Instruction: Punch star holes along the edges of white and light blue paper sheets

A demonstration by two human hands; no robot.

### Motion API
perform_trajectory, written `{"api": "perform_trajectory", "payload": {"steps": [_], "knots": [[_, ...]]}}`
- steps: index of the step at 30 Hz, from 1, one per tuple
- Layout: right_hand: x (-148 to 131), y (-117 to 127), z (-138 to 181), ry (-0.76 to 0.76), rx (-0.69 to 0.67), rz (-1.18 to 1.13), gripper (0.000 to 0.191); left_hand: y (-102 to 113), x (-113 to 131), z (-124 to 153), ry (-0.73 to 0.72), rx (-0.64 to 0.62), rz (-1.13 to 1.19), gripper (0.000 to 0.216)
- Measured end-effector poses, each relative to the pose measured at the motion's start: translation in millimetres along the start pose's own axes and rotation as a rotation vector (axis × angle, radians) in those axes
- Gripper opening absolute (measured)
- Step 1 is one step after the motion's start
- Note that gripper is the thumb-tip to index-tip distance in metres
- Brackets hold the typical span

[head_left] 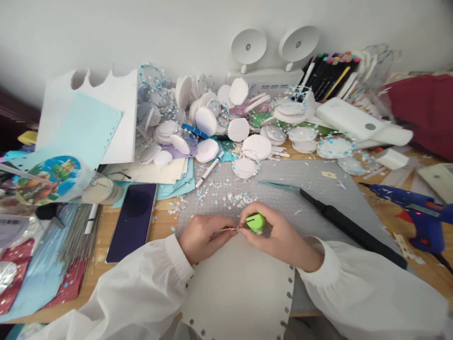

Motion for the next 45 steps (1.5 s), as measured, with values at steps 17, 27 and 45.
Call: {"api": "perform_trajectory", "payload": {"steps": [17,27,45], "knots": [[-0.3,0.2,0.5,-0.003,0.004,0.015,0.012,-0.3,0.6,-0.8,-0.009,0.008,0.005,0.016],[0.0,2.0,0.7,0.001,0.013,-0.002,0.012,0.6,2.0,-0.3,-0.017,0.005,-0.002,0.015],[5.2,4.7,0.5,-0.027,0.011,-0.072,0.008,-0.6,0.7,-0.1,-0.006,0.001,-0.013,0.018]]}}
Point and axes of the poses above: each hand's wrist, its own z-axis away from the middle knuckle, its own y-axis out of the back of the hand, x = y × z, the point moved 10 cm from there along -z, towards the middle knuckle, and after that the axes turned 7 degrees about -z, right-handed, at the moved point
